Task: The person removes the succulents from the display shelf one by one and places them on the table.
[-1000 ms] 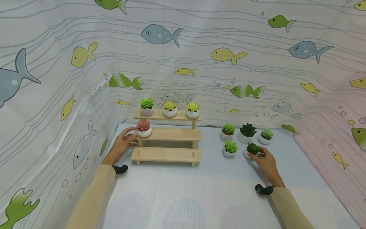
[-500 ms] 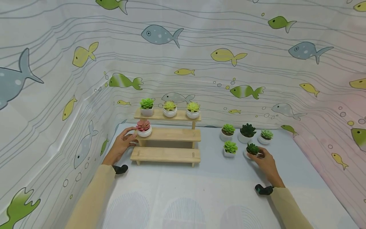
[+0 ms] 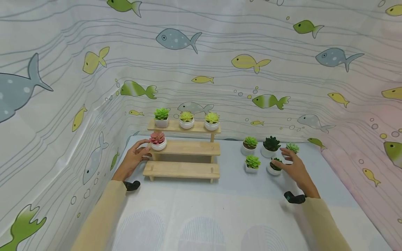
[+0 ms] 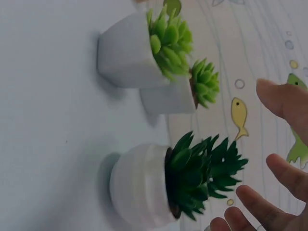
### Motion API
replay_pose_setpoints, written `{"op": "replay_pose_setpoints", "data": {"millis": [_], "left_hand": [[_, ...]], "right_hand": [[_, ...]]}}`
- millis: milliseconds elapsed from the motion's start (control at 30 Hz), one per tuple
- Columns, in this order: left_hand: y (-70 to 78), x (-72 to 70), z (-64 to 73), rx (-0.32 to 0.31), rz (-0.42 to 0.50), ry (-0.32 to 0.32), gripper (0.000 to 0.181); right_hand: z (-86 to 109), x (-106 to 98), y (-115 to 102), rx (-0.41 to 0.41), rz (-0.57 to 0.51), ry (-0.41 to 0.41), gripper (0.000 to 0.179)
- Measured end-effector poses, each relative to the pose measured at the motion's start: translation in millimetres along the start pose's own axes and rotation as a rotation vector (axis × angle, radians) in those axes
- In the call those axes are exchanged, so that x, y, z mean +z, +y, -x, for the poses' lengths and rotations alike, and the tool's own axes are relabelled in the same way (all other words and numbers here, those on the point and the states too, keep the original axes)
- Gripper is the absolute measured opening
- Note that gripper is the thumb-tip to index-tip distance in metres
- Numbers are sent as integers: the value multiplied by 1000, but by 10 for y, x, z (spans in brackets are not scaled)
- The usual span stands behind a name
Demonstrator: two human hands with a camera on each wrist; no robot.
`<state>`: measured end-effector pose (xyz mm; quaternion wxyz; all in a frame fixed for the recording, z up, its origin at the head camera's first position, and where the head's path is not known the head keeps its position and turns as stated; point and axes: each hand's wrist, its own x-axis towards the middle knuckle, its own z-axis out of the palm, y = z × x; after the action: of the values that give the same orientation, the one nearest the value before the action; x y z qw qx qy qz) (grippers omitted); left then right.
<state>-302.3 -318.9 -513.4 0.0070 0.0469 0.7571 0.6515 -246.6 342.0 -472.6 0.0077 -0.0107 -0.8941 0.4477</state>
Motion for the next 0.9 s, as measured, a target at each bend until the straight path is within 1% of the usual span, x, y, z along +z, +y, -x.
{"op": "replay_pose_setpoints", "data": {"millis": [167, 300, 467, 633, 800, 900], "left_hand": [[-15, -10, 4, -8, -4, 1, 48], [-17, -14, 7, -6, -3, 5, 49], [-11, -7, 6, 3, 3, 5, 46], [-1, 7, -7, -2, 14, -2, 45], [19, 15, -3, -21, 28, -6, 46], [58, 20, 21, -24, 40, -10, 46]], "right_hand": [[-13, 48, -235, -47, -24, 76, 83], [-22, 119, -425, -94, -49, 100, 77], [-17, 219, -628, -144, -88, 84, 72], [-38, 312, -745, -209, -111, 64, 66], [-81, 426, -871, -245, -97, 48, 63], [-97, 507, -957, -266, -93, 34, 63]]}}
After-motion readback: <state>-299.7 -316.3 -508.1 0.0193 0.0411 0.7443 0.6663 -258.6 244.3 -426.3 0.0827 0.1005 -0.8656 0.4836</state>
